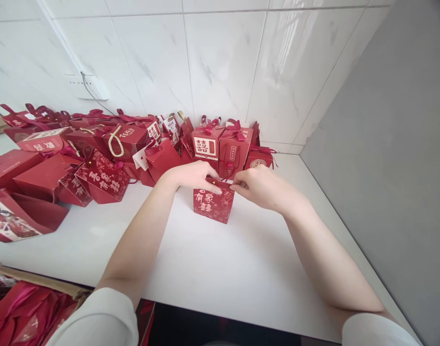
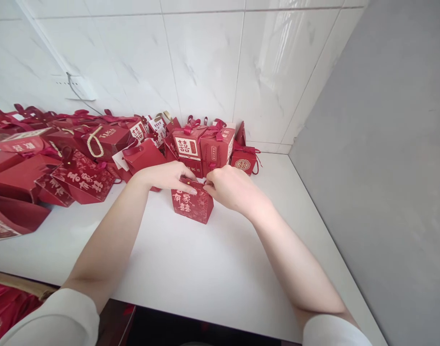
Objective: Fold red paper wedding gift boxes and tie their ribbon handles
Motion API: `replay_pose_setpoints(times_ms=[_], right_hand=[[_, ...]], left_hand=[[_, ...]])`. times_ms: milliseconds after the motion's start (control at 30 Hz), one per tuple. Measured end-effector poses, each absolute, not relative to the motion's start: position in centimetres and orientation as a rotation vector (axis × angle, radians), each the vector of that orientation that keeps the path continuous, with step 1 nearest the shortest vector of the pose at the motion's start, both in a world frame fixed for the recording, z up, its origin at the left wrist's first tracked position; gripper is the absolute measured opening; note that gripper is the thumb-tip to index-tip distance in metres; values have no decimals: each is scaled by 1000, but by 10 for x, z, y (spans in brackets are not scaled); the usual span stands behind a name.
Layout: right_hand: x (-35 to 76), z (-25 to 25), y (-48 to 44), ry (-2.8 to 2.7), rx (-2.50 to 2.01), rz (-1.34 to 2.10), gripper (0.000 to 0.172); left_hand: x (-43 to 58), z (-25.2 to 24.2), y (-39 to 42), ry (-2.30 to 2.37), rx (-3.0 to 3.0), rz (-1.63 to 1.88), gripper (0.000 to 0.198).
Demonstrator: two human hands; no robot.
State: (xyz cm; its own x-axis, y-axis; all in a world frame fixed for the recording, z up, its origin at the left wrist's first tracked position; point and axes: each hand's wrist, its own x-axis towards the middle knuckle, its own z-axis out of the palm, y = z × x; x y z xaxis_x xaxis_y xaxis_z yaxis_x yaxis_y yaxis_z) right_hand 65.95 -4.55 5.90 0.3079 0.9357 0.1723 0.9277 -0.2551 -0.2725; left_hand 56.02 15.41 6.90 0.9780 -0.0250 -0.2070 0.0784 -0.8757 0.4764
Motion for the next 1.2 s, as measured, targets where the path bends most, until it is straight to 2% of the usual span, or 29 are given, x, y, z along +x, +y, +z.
replay_pose_setpoints(times_ms=[133, 300, 533, 600, 767, 933, 1033, 1133, 1200], right_hand=[[668, 56, -48, -1691, -2144, 140, 16], [664, 47, -39, -1707, -2214, 85, 18], [669, 40, -31, -1738, -2139, 4, 21], [675, 42, -34, -1673, -2063, 9, 22], [672, 55, -47, -1189, -1640, 181, 26], [636, 57, -49, -890, -1254, 211, 22], [613, 45, -45, -899, -1232, 304, 24], [595, 30, -40, -1034, -1278, 608, 32], [586, 17, -34, -1161, -1230, 856, 38]], left_hand=[[556, 73, 149, -67, 2558, -26, 25], [553, 80, 138, -87, 2653, 60, 15], [553, 70, 128, -30, 2668, 154, 17], [549, 66, 128, 66, 2642, 342, 24], [523, 87, 152, 266, 2550, 842, 69], [472, 126, 165, 239, 2384, 655, 63], [428, 136, 154, 296, 2274, 501, 69], [368, 141, 145, 471, 2223, 409, 72], [319, 145, 144, 659, 2157, 490, 74]])
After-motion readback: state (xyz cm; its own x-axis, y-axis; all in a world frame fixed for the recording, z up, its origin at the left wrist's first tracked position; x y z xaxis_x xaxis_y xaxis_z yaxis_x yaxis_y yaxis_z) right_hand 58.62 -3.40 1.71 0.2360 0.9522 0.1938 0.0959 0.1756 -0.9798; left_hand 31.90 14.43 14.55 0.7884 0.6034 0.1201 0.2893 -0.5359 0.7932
